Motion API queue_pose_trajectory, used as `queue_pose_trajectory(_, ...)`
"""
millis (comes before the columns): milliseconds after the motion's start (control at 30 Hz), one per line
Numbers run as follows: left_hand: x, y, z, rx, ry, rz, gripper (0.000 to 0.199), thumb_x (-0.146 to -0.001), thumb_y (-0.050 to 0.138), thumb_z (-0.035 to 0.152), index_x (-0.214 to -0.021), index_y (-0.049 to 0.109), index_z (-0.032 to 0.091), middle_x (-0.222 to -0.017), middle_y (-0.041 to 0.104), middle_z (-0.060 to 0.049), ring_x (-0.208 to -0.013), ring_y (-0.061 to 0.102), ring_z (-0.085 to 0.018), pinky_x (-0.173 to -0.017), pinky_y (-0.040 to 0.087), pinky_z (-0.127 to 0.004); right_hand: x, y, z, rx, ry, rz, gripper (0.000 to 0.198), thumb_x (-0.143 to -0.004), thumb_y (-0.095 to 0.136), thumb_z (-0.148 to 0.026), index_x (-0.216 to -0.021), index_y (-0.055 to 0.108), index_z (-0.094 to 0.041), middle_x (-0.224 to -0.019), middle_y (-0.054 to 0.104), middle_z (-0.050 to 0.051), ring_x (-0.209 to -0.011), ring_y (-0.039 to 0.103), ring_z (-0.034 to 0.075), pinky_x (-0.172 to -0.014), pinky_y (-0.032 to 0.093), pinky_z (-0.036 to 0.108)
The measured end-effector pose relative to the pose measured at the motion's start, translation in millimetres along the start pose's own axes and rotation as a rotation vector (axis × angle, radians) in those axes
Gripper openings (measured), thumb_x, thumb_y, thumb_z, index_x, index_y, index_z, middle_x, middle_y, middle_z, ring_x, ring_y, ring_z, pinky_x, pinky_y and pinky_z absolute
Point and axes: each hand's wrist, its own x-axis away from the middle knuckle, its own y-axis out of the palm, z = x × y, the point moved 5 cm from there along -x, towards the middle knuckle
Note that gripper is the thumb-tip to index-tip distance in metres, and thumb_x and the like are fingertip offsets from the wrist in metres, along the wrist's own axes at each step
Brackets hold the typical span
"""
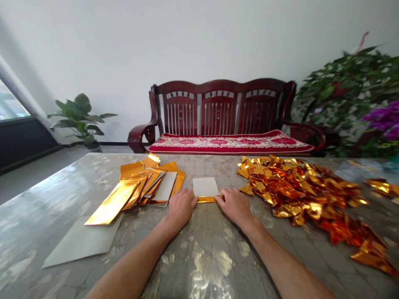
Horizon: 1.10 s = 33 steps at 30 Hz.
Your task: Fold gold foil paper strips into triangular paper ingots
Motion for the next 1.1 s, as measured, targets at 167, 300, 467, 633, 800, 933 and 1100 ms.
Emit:
queue_pose_trajectory(167, -1.5, 3.9, 2.3, -0.027, 0.009, -0.016, 0.031, -0.099, 0.043, 0.034, -0.093, 0.068, 0.017, -0.097, 0.068, -0.011, -0.098, 0.064, -0.025, -0.080, 0.046, -0.032, -0.1, 1.5, 0.6, 0.002, -0.004, 0.012, 0.025, -0.092, 0.056, -0.034, -0.071, 0.063, -0.022, -0.082, 0.071, 0.003, -0.076, 0.059, 0.019, -0.065, 0.029, 0.030)
queue_pose_trajectory(300, -1.1, 5.4, 3.6, -0.040, -0.005, -0.038, 0.031, -0.100, 0.042, 0.034, -0.097, 0.068, 0.017, -0.100, 0.067, -0.012, -0.099, 0.064, -0.025, -0.080, 0.046, -0.033, 0.6, 0.6, 0.4, 0.014, 0.004, 0.016, 0.025, -0.092, 0.057, -0.034, -0.071, 0.062, -0.022, -0.082, 0.071, 0.003, -0.076, 0.059, 0.019, -0.064, 0.029, 0.031)
queue_pose_trajectory(467, -0.3, 4.5, 5.4, -0.046, -0.005, -0.042, 0.029, -0.100, 0.042, 0.032, -0.098, 0.067, 0.017, -0.101, 0.066, -0.011, -0.100, 0.064, -0.025, -0.079, 0.047, -0.033, 1.5, -1.4, -1.2, 0.022, 0.017, 0.003, 0.025, -0.093, 0.056, -0.033, -0.072, 0.063, -0.021, -0.083, 0.072, 0.004, -0.077, 0.059, 0.019, -0.065, 0.028, 0.030)
queue_pose_trajectory(633, -2.1, 3.5, 6.1, -0.067, -0.020, -0.046, 0.028, -0.099, 0.044, 0.032, -0.096, 0.067, 0.017, -0.099, 0.066, -0.010, -0.098, 0.064, -0.025, -0.078, 0.048, -0.033, 0.6, -0.2, -1.0, 0.025, 0.042, -0.010, 0.024, -0.092, 0.057, -0.034, -0.073, 0.063, -0.021, -0.084, 0.072, 0.003, -0.077, 0.059, 0.019, -0.064, 0.025, 0.030)
queue_pose_trajectory(800, -0.8, 2.7, 4.7, -0.016, -0.006, 0.027, 0.019, -0.096, 0.051, 0.030, -0.102, 0.065, 0.018, -0.103, 0.064, -0.008, -0.101, 0.061, -0.024, -0.082, 0.048, -0.033, 0.2, -0.2, -0.4, 0.012, 0.055, -0.013, 0.024, -0.092, 0.057, -0.035, -0.072, 0.062, -0.022, -0.082, 0.071, 0.002, -0.077, 0.058, 0.019, -0.062, 0.023, 0.030)
queue_pose_trajectory(933, 1.1, 4.2, 9.7, 0.092, 0.183, 0.108, 0.019, -0.096, 0.052, 0.021, -0.107, 0.066, 0.024, -0.110, 0.062, -0.005, -0.106, 0.055, -0.021, -0.090, 0.046, -0.030, 0.8, -0.8, 0.2, -0.012, 0.071, -0.013, 0.024, -0.091, 0.059, -0.037, -0.073, 0.062, -0.022, -0.082, 0.071, 0.001, -0.076, 0.058, 0.019, -0.062, 0.022, 0.030)
queue_pose_trajectory(1100, 7.5, 6.8, 22.5, 0.047, 0.421, 0.033, 0.021, -0.097, 0.049, 0.021, -0.106, 0.069, 0.024, -0.101, 0.065, -0.004, -0.101, 0.055, -0.021, -0.088, 0.047, -0.031, 0.8, 2.3, 3.6, -0.061, 0.095, -0.020, 0.023, -0.091, 0.061, -0.040, -0.076, 0.062, -0.022, -0.083, 0.070, 0.001, -0.078, 0.058, 0.019, -0.062, 0.025, 0.029)
